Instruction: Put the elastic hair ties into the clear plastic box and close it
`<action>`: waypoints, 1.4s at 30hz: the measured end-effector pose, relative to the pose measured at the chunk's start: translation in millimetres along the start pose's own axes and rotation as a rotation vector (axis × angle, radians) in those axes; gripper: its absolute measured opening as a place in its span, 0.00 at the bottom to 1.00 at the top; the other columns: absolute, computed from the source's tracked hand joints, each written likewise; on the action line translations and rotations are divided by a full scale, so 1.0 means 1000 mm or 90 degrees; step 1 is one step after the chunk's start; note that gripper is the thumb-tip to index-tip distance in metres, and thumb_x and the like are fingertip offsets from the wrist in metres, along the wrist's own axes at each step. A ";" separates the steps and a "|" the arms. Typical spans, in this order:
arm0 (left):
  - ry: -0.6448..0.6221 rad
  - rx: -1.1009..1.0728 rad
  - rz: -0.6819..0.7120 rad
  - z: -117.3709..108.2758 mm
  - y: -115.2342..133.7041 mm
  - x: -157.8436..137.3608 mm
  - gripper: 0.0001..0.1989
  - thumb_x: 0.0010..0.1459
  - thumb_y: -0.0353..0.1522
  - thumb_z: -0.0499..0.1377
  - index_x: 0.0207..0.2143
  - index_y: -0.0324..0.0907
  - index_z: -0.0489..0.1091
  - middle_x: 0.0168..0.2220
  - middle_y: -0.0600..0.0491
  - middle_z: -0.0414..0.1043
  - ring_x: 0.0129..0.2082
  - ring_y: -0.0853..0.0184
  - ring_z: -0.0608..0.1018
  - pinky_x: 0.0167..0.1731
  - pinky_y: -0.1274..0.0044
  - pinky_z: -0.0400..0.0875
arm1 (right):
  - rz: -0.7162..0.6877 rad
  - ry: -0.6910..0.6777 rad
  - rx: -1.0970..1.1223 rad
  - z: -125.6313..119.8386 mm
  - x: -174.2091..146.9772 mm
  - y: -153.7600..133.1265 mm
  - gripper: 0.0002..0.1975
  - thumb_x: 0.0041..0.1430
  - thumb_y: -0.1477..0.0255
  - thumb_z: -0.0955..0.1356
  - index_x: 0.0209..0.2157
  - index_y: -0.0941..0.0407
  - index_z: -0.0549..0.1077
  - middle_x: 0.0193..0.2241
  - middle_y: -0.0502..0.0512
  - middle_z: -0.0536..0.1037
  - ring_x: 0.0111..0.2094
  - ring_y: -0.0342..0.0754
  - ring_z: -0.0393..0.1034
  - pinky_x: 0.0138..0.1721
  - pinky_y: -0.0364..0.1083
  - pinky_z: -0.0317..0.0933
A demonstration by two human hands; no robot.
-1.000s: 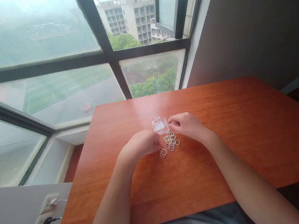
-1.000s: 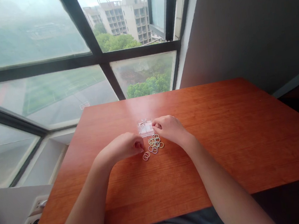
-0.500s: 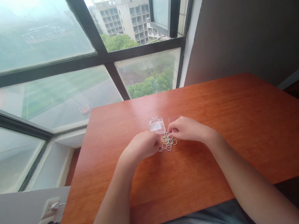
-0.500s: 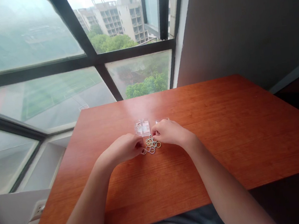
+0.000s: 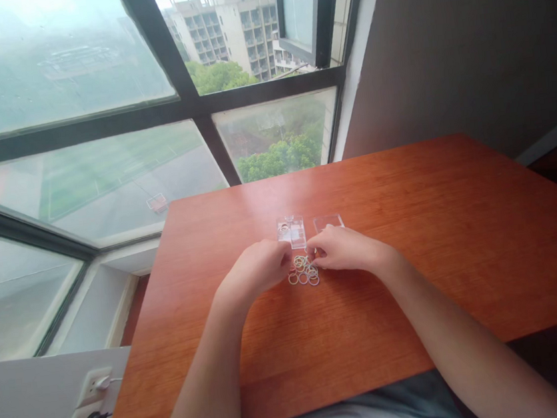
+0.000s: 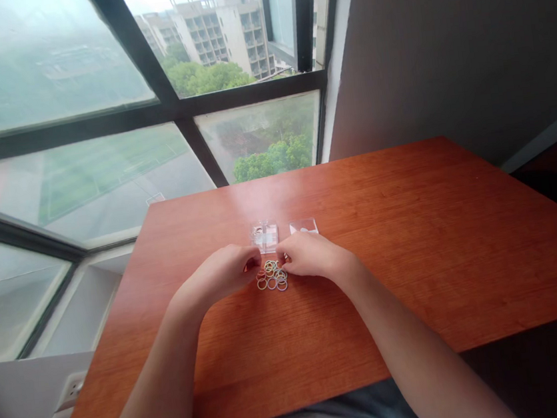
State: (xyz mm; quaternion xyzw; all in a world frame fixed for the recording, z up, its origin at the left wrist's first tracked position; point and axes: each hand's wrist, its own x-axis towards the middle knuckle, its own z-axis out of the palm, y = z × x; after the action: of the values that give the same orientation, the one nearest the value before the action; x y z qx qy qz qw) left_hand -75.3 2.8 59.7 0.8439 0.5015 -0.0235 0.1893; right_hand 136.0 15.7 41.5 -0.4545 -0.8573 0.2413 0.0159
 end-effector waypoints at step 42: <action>0.086 -0.025 0.030 0.003 -0.021 0.010 0.10 0.56 0.31 0.53 0.30 0.42 0.74 0.29 0.52 0.75 0.23 0.72 0.67 0.25 0.79 0.56 | 0.011 0.016 -0.061 0.004 0.002 -0.001 0.07 0.53 0.73 0.66 0.27 0.53 0.77 0.27 0.52 0.79 0.28 0.46 0.69 0.26 0.43 0.47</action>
State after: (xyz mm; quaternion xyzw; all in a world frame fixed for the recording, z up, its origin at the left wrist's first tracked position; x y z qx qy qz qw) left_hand -88.3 19.2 48.7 0.8512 0.4935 0.0479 0.1721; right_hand 132.8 15.2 38.0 -0.4648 -0.8638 0.1944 0.0030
